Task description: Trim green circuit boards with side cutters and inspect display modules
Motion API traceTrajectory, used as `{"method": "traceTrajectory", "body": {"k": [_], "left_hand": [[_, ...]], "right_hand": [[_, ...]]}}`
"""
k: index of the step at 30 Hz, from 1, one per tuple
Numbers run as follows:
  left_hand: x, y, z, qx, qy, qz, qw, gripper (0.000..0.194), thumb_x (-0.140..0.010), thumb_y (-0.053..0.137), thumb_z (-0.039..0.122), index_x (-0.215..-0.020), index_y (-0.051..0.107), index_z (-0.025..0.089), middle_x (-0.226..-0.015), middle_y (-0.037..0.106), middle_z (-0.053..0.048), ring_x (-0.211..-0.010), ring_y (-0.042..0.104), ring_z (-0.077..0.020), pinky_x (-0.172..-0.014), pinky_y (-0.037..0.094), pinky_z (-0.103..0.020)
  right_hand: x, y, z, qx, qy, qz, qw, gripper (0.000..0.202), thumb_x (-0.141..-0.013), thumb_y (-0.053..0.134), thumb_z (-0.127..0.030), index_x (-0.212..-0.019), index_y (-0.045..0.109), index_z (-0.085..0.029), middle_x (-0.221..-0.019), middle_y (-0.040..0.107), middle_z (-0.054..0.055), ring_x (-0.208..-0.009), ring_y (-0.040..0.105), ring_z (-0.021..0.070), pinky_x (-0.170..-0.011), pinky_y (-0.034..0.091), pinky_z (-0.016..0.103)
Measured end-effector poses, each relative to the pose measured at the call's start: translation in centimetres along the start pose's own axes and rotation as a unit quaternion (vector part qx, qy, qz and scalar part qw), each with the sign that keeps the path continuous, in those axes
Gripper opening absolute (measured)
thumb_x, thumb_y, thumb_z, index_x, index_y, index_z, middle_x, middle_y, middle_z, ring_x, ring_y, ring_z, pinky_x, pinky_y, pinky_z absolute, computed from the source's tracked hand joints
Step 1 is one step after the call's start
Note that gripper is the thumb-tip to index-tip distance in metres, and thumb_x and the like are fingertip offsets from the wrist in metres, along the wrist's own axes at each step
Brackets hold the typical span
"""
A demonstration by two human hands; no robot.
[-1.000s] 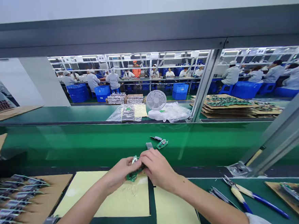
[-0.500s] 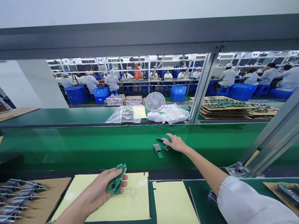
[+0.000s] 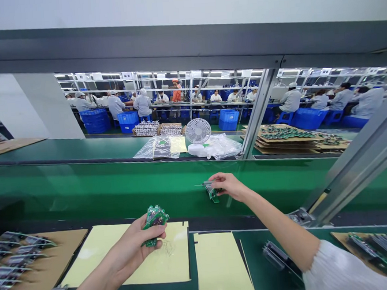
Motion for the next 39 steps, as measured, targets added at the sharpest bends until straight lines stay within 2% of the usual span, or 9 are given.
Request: {"method": "traceTrajectory", "body": {"k": [5,10,14,16,19,22,27,30,39], "left_hand": [[1.5,-0.5,0.1,0.025,0.015,0.054,0.998,0.005,-0.075,0.064,0.019,-0.075,0.062,0.015,-0.071,0.056,-0.001,-0.060,0.050,-0.0090,-0.055,0.046,-0.020],[2.8,-0.6,-0.6,0.034,0.015,0.066,0.997,0.014,-0.076,0.063,0.028,-0.078,0.063,0.014,-0.075,0.060,-0.004,-0.064,0.054,-0.0108,-0.061,0.048,-0.022],[3.7,0.0,-1.3,0.021,0.024,0.031,0.999,0.013,-0.069,0.070,0.022,-0.074,0.061,0.014,-0.067,0.061,-0.001,-0.065,0.055,-0.0117,-0.063,0.047,-0.022],[4.1,0.4,-1.8,0.008,0.023,0.022,0.999,0.013,-0.069,0.070,0.021,-0.073,0.060,0.014,-0.065,0.062,-0.001,-0.064,0.055,-0.0125,-0.062,0.046,-0.023],[4.5,1.0,-2.8,-0.005,0.012,0.032,0.999,0.013,-0.071,0.068,0.024,-0.074,0.058,0.015,-0.066,0.065,-0.003,-0.062,0.057,-0.0137,-0.060,0.045,-0.025],[4.5,1.4,-3.8,0.005,0.013,0.045,0.999,0.021,-0.066,0.072,0.028,-0.076,0.056,0.017,-0.060,0.064,-0.001,-0.057,0.055,-0.0132,-0.057,0.044,-0.024],[4.4,1.3,-5.0,0.060,0.022,0.073,0.995,0.047,-0.053,0.080,0.030,-0.091,0.055,0.019,-0.058,0.061,0.003,-0.053,0.053,-0.0120,-0.052,0.043,-0.022],[4.7,1.6,-5.6,0.084,0.003,0.091,0.992,0.032,-0.060,0.076,0.031,-0.084,0.059,0.017,-0.064,0.064,-0.002,-0.060,0.057,-0.0139,-0.056,0.046,-0.024],[5.3,3.2,-7.1,0.200,-0.015,0.147,0.969,0.004,-0.074,0.061,0.012,-0.075,0.063,0.016,-0.070,0.066,-0.005,-0.075,0.064,-0.0200,-0.061,0.053,-0.028]], "right_hand": [[7.0,8.5,-4.9,-0.020,-0.148,-0.200,0.968,0.022,-0.065,0.071,-0.008,-0.084,0.064,-0.016,-0.080,0.061,-0.002,-0.072,0.057,0.0113,-0.063,0.046,0.022],[11.5,13.4,-5.9,0.029,-0.206,-0.224,0.952,0.035,-0.055,0.072,-0.002,-0.085,0.067,-0.020,-0.084,0.059,-0.001,-0.079,0.054,0.0132,-0.068,0.043,0.021],[8.6,10.5,-5.0,0.068,-0.158,-0.133,0.976,0.036,-0.052,0.079,-0.011,-0.082,0.066,-0.026,-0.093,0.061,-0.005,-0.096,0.051,0.0159,-0.087,0.036,0.025],[5.5,6.4,-3.3,0.077,-0.074,-0.016,0.994,0.026,-0.075,0.065,-0.024,-0.099,0.060,-0.022,-0.111,0.055,0.002,-0.104,0.047,0.0197,-0.091,0.035,0.037],[2.1,1.2,0.0,0.072,0.055,0.093,0.991,0.030,-0.086,0.052,-0.029,-0.113,0.049,-0.017,-0.118,0.048,0.008,-0.102,0.049,0.0229,-0.084,0.041,0.046],[1.0,-0.6,1.7,0.034,0.122,0.111,0.986,0.028,-0.086,0.052,-0.029,-0.111,0.050,-0.017,-0.113,0.051,0.007,-0.094,0.053,0.0201,-0.078,0.046,0.041],[5.3,4.3,-1.1,-0.133,0.069,0.018,0.989,0.021,-0.085,0.053,-0.030,-0.099,0.053,-0.014,-0.088,0.059,0.003,-0.068,0.058,0.0130,-0.058,0.048,0.028],[9.7,8.6,-3.6,-0.246,0.012,-0.026,0.969,0.030,-0.067,0.068,-0.040,-0.079,0.055,-0.016,-0.065,0.058,-0.001,-0.063,0.055,0.0144,-0.058,0.045,0.027],[13.6,14.1,-3.0,-0.319,0.001,0.055,0.946,0.039,-0.072,0.049,-0.057,-0.070,0.044,-0.018,-0.064,0.050,0.001,-0.053,0.042,0.0115,-0.050,0.035,0.025]]}}
Point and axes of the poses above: each hand's wrist, its own x-axis away from the middle knuckle, its own y-axis out of the palm, z = x × y, the point moved 7 cm from there along -x, towards the middle knuckle
